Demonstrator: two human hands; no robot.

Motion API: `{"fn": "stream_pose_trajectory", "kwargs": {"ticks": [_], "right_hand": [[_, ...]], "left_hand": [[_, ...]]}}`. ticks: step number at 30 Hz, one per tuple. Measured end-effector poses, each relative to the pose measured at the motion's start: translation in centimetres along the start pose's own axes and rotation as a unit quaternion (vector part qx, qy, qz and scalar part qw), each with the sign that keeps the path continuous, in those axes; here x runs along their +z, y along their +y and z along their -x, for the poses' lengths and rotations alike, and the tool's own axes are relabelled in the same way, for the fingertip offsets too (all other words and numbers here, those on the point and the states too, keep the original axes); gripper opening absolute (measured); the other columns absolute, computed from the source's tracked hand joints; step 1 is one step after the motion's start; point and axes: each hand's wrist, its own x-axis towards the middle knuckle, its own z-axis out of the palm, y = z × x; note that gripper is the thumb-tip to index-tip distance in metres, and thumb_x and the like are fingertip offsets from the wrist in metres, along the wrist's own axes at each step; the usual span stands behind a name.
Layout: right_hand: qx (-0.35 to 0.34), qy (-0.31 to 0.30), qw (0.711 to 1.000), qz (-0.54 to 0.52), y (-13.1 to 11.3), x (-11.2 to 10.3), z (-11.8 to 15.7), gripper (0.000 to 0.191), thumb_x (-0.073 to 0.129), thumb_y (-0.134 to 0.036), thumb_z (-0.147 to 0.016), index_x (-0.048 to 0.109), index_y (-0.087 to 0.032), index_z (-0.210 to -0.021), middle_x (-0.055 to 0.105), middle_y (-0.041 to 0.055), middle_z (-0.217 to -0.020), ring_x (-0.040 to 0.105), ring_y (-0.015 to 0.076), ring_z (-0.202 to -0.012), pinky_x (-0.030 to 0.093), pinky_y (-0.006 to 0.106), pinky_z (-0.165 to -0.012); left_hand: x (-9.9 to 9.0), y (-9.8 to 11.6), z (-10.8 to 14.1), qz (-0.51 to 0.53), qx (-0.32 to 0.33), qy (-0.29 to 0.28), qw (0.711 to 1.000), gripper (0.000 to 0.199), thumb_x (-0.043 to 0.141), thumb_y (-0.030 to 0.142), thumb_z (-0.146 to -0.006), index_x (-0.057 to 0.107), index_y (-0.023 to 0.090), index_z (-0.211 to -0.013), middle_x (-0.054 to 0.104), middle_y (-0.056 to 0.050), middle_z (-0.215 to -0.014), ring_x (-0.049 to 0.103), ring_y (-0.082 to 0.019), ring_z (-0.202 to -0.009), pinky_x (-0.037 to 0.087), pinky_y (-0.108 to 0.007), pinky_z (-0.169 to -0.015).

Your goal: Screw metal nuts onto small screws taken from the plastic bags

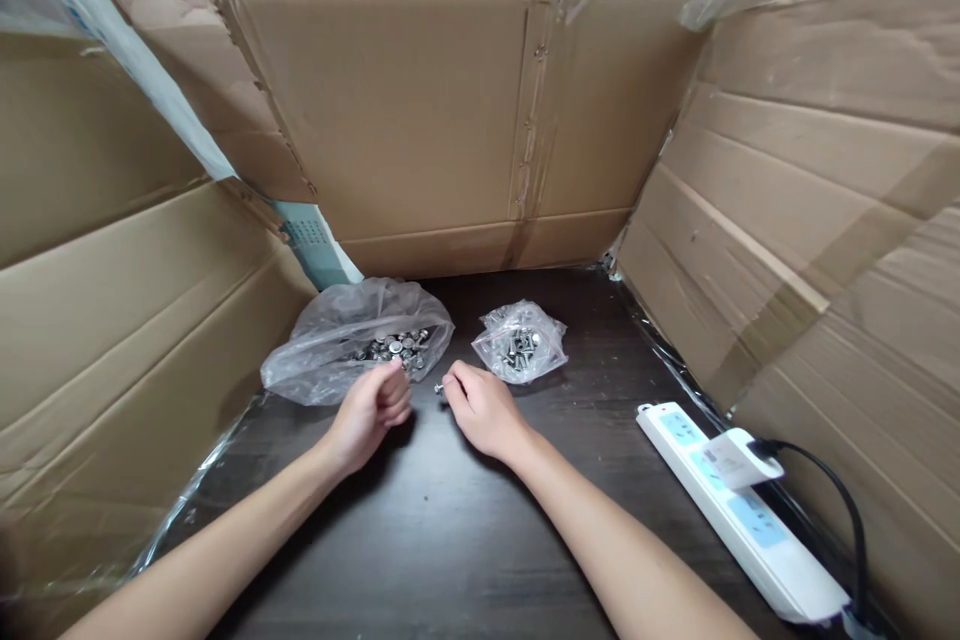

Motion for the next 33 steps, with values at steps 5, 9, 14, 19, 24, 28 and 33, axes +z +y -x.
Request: {"fn": "stream_pose_trajectory", "kwargs": {"ticks": [5, 9, 14, 19, 24, 28, 33], "right_hand": [[0.0, 0.006, 1.0, -0.019, 0.0, -0.1, 0.0, 0.03, 0.038, -0.034, -0.103, 0.047, -0.022, -0.078, 0.06, 0.0009, -0.073, 0.057, 0.0176, -0.07, 0.039, 0.028, -0.068], [-0.002, 0.029, 0.999, -0.033, -0.2, -0.1, 0.1, 0.029, 0.037, -0.035, -0.103, 0.047, -0.022, -0.079, 0.057, 0.0006, -0.073, 0.054, 0.0172, -0.067, 0.039, 0.029, -0.066], [-0.022, 0.058, 0.997, -0.042, -0.1, 0.0, 0.2, 0.027, 0.037, -0.033, -0.103, 0.048, -0.022, -0.081, 0.057, 0.0011, -0.076, 0.053, 0.0167, -0.068, 0.04, 0.029, -0.066], [-0.044, 0.06, 0.996, -0.044, 0.0, 0.5, 0.4, 0.026, 0.036, -0.032, -0.105, 0.049, -0.021, -0.086, 0.058, 0.0018, -0.079, 0.055, 0.0169, -0.071, 0.04, 0.029, -0.068], [-0.042, 0.043, 0.998, -0.035, -0.2, 0.7, 0.6, 0.021, 0.038, -0.031, -0.104, 0.05, -0.021, -0.089, 0.062, 0.0037, -0.086, 0.058, 0.0181, -0.076, 0.042, 0.03, -0.071], [-0.032, 0.034, 0.998, -0.034, -0.2, 0.6, 0.7, 0.013, 0.042, -0.027, -0.101, 0.052, -0.021, -0.096, 0.063, 0.0038, -0.089, 0.059, 0.0182, -0.078, 0.042, 0.03, -0.073], [-0.02, 0.03, 0.998, -0.052, -0.3, 0.4, 0.5, 0.028, 0.041, -0.032, -0.102, 0.049, -0.021, -0.078, 0.06, 0.0013, -0.075, 0.056, 0.0158, -0.069, 0.038, 0.028, -0.066]], "left_hand": [[-1.3, -1.0, -0.6, -0.369, 0.199, 0.053, 0.906, 0.058, 0.048, 0.048, -0.096, 0.022, 0.021, -0.052, 0.022, 0.004, -0.051, 0.02, -0.01, -0.048, 0.017, -0.029, -0.052], [-1.0, -1.2, -0.5, -0.414, 0.233, 0.04, 0.879, 0.023, 0.059, 0.033, -0.091, 0.052, 0.018, -0.075, 0.046, 0.004, -0.061, 0.041, -0.011, -0.054, 0.033, -0.024, -0.056], [-1.4, -1.9, -1.3, -0.383, 0.192, -0.025, 0.903, 0.048, 0.069, 0.03, -0.084, 0.057, 0.018, -0.129, 0.068, -0.006, -0.099, 0.063, -0.013, -0.066, 0.05, -0.023, -0.059], [-1.8, -2.2, -1.5, -0.379, 0.216, -0.062, 0.898, 0.041, 0.072, 0.032, -0.085, 0.066, 0.017, -0.122, 0.072, -0.005, -0.094, 0.065, -0.012, -0.067, 0.054, -0.021, -0.06], [-1.7, -2.1, -1.2, -0.398, 0.24, -0.047, 0.884, 0.02, 0.07, 0.029, -0.089, 0.071, 0.017, -0.106, 0.073, -0.003, -0.086, 0.067, -0.012, -0.07, 0.053, -0.019, -0.061], [-1.8, -2.1, -1.3, -0.406, 0.246, -0.049, 0.879, 0.016, 0.068, 0.026, -0.09, 0.071, 0.018, -0.104, 0.073, -0.002, -0.085, 0.067, -0.012, -0.071, 0.053, -0.019, -0.061], [-1.9, -2.2, -1.4, -0.4, 0.246, -0.06, 0.881, 0.015, 0.07, 0.027, -0.09, 0.071, 0.017, -0.102, 0.073, -0.002, -0.084, 0.067, -0.012, -0.07, 0.053, -0.019, -0.062]]}}
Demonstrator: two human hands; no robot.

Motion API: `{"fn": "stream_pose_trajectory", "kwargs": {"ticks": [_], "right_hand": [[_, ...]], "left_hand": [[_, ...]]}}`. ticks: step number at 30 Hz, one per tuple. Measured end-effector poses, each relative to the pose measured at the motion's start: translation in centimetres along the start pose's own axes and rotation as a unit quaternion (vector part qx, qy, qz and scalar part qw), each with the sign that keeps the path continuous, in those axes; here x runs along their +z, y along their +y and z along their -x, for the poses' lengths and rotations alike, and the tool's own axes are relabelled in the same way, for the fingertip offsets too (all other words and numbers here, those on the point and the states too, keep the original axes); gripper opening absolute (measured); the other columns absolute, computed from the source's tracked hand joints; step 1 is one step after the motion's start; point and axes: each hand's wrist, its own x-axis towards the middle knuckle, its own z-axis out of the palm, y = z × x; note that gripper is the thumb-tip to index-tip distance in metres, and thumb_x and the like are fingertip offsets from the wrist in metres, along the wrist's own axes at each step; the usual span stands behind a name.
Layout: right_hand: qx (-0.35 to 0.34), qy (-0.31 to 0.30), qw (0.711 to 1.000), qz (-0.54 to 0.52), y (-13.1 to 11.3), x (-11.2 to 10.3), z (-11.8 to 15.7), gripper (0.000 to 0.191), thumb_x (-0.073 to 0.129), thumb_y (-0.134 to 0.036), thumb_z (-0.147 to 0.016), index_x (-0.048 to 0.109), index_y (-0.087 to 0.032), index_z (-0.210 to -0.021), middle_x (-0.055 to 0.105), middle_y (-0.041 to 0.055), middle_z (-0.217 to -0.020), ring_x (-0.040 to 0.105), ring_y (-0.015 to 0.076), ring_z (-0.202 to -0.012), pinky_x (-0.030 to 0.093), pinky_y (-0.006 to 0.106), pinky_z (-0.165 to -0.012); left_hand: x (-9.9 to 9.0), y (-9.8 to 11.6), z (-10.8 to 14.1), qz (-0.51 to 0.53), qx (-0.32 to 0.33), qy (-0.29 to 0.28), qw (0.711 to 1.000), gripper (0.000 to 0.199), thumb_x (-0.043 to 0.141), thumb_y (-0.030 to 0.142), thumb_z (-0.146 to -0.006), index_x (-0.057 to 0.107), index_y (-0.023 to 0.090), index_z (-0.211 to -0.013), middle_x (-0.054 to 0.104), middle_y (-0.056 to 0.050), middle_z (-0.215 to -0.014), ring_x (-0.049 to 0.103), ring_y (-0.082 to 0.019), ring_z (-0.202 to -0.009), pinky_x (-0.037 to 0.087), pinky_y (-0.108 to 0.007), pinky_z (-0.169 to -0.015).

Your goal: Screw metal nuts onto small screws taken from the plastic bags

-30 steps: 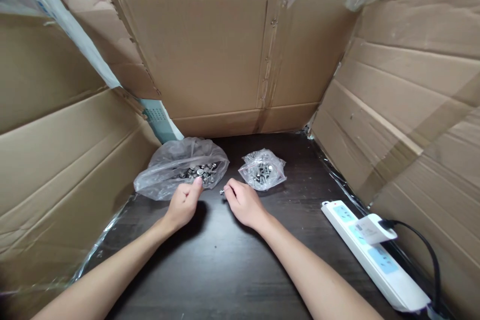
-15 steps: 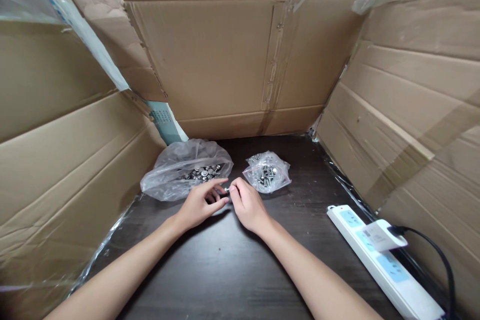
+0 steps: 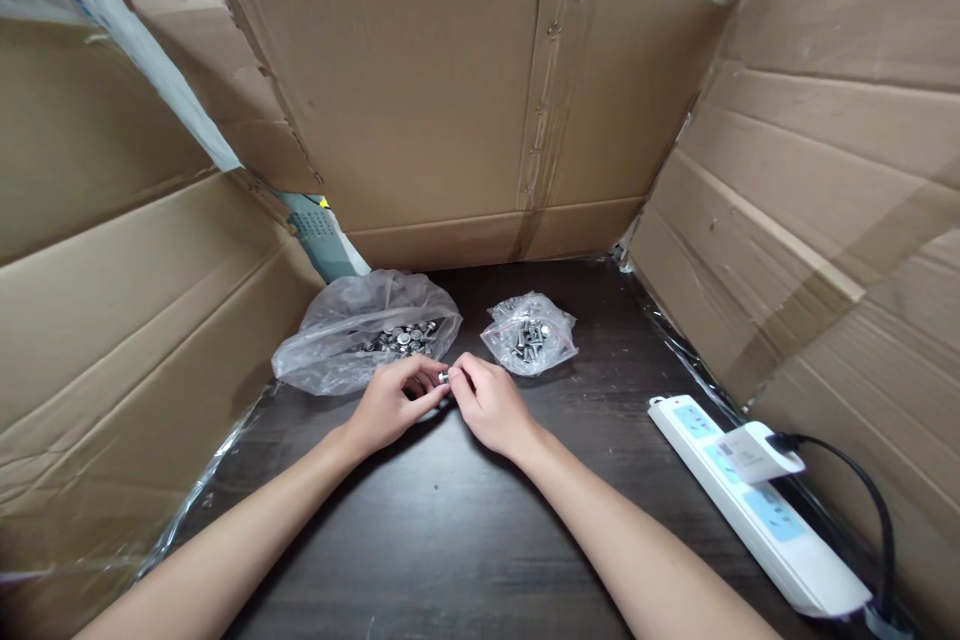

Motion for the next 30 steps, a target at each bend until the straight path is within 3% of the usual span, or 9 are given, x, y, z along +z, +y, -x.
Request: {"fn": "stream_pose_trajectory", "kwargs": {"ticks": [3, 5, 8, 12, 26, 30], "right_hand": [[0.021, 0.003, 1.0, 0.004, -0.15, -0.02, -0.1, 0.04, 0.04, -0.037, -0.103, 0.04, -0.021, -0.066, 0.052, -0.0007, -0.062, 0.05, 0.0142, -0.058, 0.032, 0.028, -0.058], [0.027, 0.006, 1.0, 0.002, -0.29, -0.09, -0.11, 0.039, 0.04, -0.037, -0.103, 0.044, -0.021, -0.068, 0.054, -0.0004, -0.064, 0.051, 0.0145, -0.06, 0.033, 0.028, -0.059], [0.023, 0.011, 1.0, -0.018, -0.47, -0.29, -0.05, 0.022, 0.045, -0.032, -0.1, 0.056, -0.02, -0.085, 0.062, 0.0011, -0.076, 0.057, 0.016, -0.069, 0.039, 0.028, -0.066], [0.015, -0.008, 0.999, -0.038, -0.43, -0.47, 0.0, 0.011, 0.05, -0.025, -0.094, 0.058, -0.021, -0.1, 0.061, 0.0003, -0.08, 0.058, 0.0159, -0.071, 0.042, 0.027, -0.066], [0.055, -0.044, 0.996, -0.044, -0.39, -0.63, -0.32, 0.011, 0.05, -0.018, -0.087, 0.06, -0.019, -0.082, 0.055, -0.0036, -0.063, 0.049, 0.0125, -0.058, 0.034, 0.024, -0.057], [0.056, -0.024, 0.997, -0.051, -0.3, -0.48, -0.31, 0.012, 0.051, -0.017, -0.085, 0.061, -0.019, -0.09, 0.057, -0.0029, -0.067, 0.051, 0.013, -0.06, 0.036, 0.024, -0.058]], "left_hand": [[-0.01, -0.05, 0.05, 0.002, 0.005, -0.008, 1.0, 0.017, 0.07, 0.025, -0.09, 0.071, 0.017, -0.104, 0.073, -0.003, -0.086, 0.067, -0.012, -0.07, 0.054, -0.019, -0.062], [-0.12, -0.16, 0.06, 0.002, 0.005, -0.007, 1.0, 0.017, 0.07, 0.024, -0.089, 0.071, 0.016, -0.104, 0.073, -0.003, -0.084, 0.067, -0.012, -0.071, 0.054, -0.02, -0.062], [-0.4, -0.45, -0.01, 0.004, -0.007, 0.003, 1.0, 0.017, 0.071, 0.025, -0.088, 0.071, 0.016, -0.102, 0.073, -0.003, -0.083, 0.069, -0.013, -0.071, 0.054, -0.021, -0.063], [-0.66, -0.71, -0.16, -0.001, -0.019, 0.005, 1.0, 0.017, 0.071, 0.025, -0.088, 0.072, 0.017, -0.102, 0.075, -0.003, -0.085, 0.07, -0.014, -0.073, 0.054, -0.021, -0.063], [-0.59, -0.33, -0.04, -0.005, -0.007, -0.018, 1.0, 0.015, 0.07, 0.026, -0.089, 0.072, 0.016, -0.101, 0.074, -0.004, -0.085, 0.068, -0.013, -0.072, 0.054, -0.021, -0.062], [-0.56, -0.43, -0.02, -0.005, -0.006, -0.018, 1.0, 0.017, 0.07, 0.027, -0.089, 0.072, 0.016, -0.102, 0.074, -0.004, -0.086, 0.068, -0.014, -0.072, 0.054, -0.022, -0.063]]}}
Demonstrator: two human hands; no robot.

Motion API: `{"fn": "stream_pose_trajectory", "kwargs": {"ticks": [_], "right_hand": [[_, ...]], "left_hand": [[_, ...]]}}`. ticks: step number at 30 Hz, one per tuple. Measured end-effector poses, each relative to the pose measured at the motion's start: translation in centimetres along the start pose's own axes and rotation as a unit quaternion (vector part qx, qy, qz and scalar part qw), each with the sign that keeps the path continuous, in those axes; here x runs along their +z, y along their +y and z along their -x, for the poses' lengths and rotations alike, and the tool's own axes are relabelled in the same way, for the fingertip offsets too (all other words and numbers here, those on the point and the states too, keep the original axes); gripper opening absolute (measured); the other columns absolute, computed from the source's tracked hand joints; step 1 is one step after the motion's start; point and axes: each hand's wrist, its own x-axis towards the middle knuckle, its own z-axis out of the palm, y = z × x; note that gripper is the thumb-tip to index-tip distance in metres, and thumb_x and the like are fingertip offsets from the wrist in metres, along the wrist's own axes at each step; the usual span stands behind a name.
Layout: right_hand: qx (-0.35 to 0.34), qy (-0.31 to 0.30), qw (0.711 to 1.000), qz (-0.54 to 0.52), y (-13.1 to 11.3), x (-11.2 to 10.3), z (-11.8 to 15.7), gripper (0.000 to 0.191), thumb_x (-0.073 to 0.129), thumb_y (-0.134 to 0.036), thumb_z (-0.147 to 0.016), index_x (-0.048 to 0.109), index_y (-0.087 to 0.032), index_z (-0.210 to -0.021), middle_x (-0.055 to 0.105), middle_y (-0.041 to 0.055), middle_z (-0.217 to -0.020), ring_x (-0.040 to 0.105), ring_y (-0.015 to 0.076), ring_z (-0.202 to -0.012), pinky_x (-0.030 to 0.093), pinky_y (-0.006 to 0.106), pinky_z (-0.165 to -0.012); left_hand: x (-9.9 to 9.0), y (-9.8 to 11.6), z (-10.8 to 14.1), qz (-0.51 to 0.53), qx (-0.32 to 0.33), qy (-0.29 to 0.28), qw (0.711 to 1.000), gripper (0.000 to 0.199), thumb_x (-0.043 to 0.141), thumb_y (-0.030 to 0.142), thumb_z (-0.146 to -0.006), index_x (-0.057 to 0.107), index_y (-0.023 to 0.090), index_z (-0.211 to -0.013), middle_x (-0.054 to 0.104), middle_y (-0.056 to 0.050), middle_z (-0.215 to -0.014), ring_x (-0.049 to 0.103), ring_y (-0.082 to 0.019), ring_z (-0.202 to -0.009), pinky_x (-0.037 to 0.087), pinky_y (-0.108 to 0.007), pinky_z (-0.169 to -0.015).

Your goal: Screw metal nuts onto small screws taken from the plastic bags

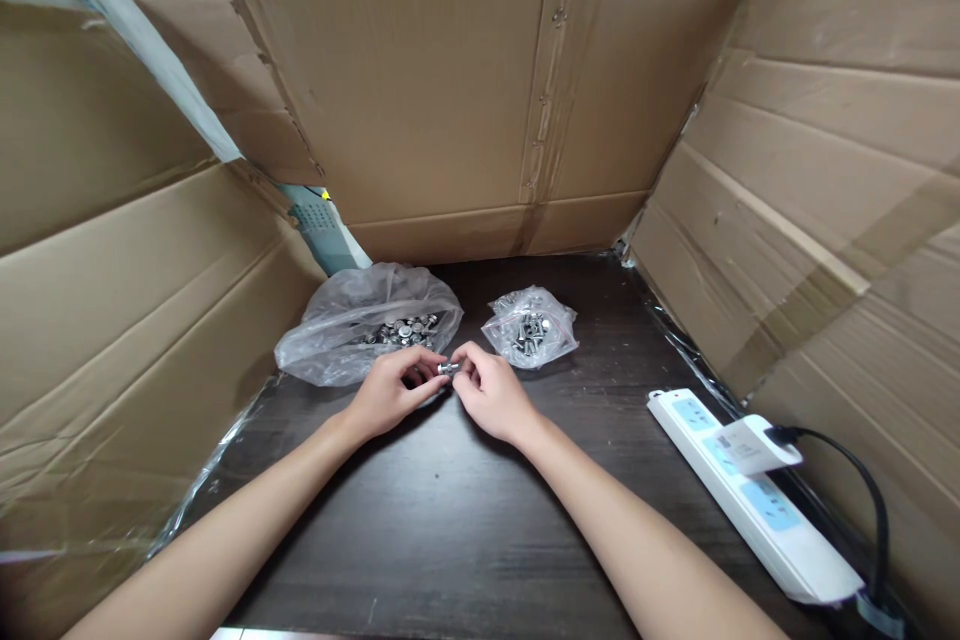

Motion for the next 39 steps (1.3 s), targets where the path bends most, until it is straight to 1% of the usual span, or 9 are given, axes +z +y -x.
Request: {"fn": "stream_pose_trajectory", "kwargs": {"ticks": [2, 4, 7, 11, 16, 18, 26, 34, 39], "right_hand": [[-0.006, 0.001, 1.0, -0.006, 0.03, 0.04, 0.05, 0.016, 0.051, -0.016, -0.084, 0.061, -0.02, -0.096, 0.059, -0.0024, -0.071, 0.053, 0.0131, -0.061, 0.038, 0.024, -0.058], [-0.01, -0.005, 1.0, -0.01, 0.03, 0.03, 0.08, 0.015, 0.052, -0.017, -0.084, 0.061, -0.02, -0.096, 0.059, -0.0022, -0.072, 0.053, 0.0133, -0.061, 0.038, 0.024, -0.059], [-0.007, -0.01, 1.0, -0.002, 0.03, -0.06, 0.03, 0.011, 0.051, -0.019, -0.086, 0.062, -0.02, -0.086, 0.059, -0.0017, -0.069, 0.053, 0.014, -0.062, 0.038, 0.025, -0.059], [-0.014, -0.017, 0.999, 0.031, 0.14, -0.13, -0.09, 0.021, 0.045, -0.018, -0.088, 0.059, -0.019, -0.073, 0.062, 0.0003, -0.07, 0.055, 0.0157, -0.067, 0.037, 0.027, -0.065], [-0.005, 0.009, 1.0, 0.015, 0.15, -0.1, 0.04, 0.016, 0.044, -0.015, -0.087, 0.059, -0.02, -0.089, 0.058, -0.0021, -0.071, 0.055, 0.0159, -0.068, 0.038, 0.027, -0.067], [-0.013, 0.01, 1.0, 0.004, 0.09, -0.1, 0.07, 0.016, 0.044, -0.015, -0.087, 0.058, -0.021, -0.091, 0.058, -0.0022, -0.073, 0.055, 0.0158, -0.069, 0.039, 0.026, -0.068], [-0.013, -0.021, 0.999, 0.04, 0.15, -0.03, -0.2, 0.018, 0.046, -0.012, -0.085, 0.056, -0.019, -0.073, 0.061, -0.001, -0.069, 0.054, 0.0155, -0.067, 0.036, 0.026, -0.066], [-0.024, 0.006, 0.999, 0.026, 0.18, 0.22, 0.05, 0.017, 0.05, -0.011, -0.084, 0.061, -0.02, -0.093, 0.06, -0.0012, -0.075, 0.055, 0.0151, -0.068, 0.039, 0.025, -0.063], [-0.032, -0.008, 0.998, 0.055, 0.4, 0.15, -0.14, 0.017, 0.048, -0.008, -0.081, 0.058, -0.019, -0.074, 0.059, -0.0005, -0.071, 0.053, 0.015, -0.067, 0.036, 0.026, -0.063]], "left_hand": [[-0.01, 0.01, 0.0, -0.002, 0.0, 0.001, 1.0, 0.018, 0.07, 0.027, -0.089, 0.072, 0.016, -0.103, 0.074, -0.004, -0.087, 0.068, -0.014, -0.073, 0.054, -0.022, -0.063], [-0.02, 0.04, 0.0, -0.005, 0.002, -0.001, 1.0, 0.018, 0.07, 0.027, -0.089, 0.072, 0.016, -0.104, 0.074, -0.004, -0.088, 0.068, -0.014, -0.073, 0.054, -0.022, -0.064], [-0.02, 0.12, -0.01, -0.007, 0.004, -0.005, 1.0, 0.017, 0.069, 0.027, -0.09, 0.072, 0.017, -0.102, 0.074, -0.004, -0.088, 0.068, -0.014, -0.073, 0.055, -0.022, -0.064], [0.04, 0.24, -0.04, 0.0, -0.002, -0.003, 1.0, 0.018, 0.07, 0.028, -0.089, 0.071, 0.016, -0.103, 0.074, -0.004, -0.086, 0.068, -0.014, -0.073, 0.055, -0.022, -0.063], [-0.01, 0.27, -0.11, 0.001, -0.001, 0.002, 1.0, 0.016, 0.07, 0.026, -0.089, 0.071, 0.016, -0.102, 0.074, -0.003, -0.086, 0.069, -0.014, -0.072, 0.055, -0.022, -0.063], [-0.04, 0.25, -0.12, -0.003, -0.001, 0.001, 1.0, 0.015, 0.07, 0.025, -0.089, 0.071, 0.017, -0.102, 0.074, -0.003, -0.085, 0.069, -0.014, -0.073, 0.055, -0.022, -0.064], [0.06, 0.25, -0.02, -0.005, -0.001, -0.005, 1.0, 0.015, 0.069, 0.029, -0.091, 0.072, 0.017, -0.1, 0.074, -0.003, -0.085, 0.068, -0.014, -0.073, 0.054, -0.022, -0.063], [0.0, 0.14, -0.02, -0.008, -0.003, -0.005, 1.0, 0.018, 0.069, 0.028, -0.09, 0.073, 0.017, -0.104, 0.075, -0.004, -0.089, 0.068, -0.014, -0.073, 0.055, -0.023, -0.064], [0.06, 0.26, 0.01, -0.01, -0.003, -0.006, 1.0, 0.016, 0.069, 0.029, -0.091, 0.073, 0.017, -0.101, 0.074, -0.004, -0.085, 0.068, -0.014, -0.073, 0.054, -0.022, -0.063]]}}
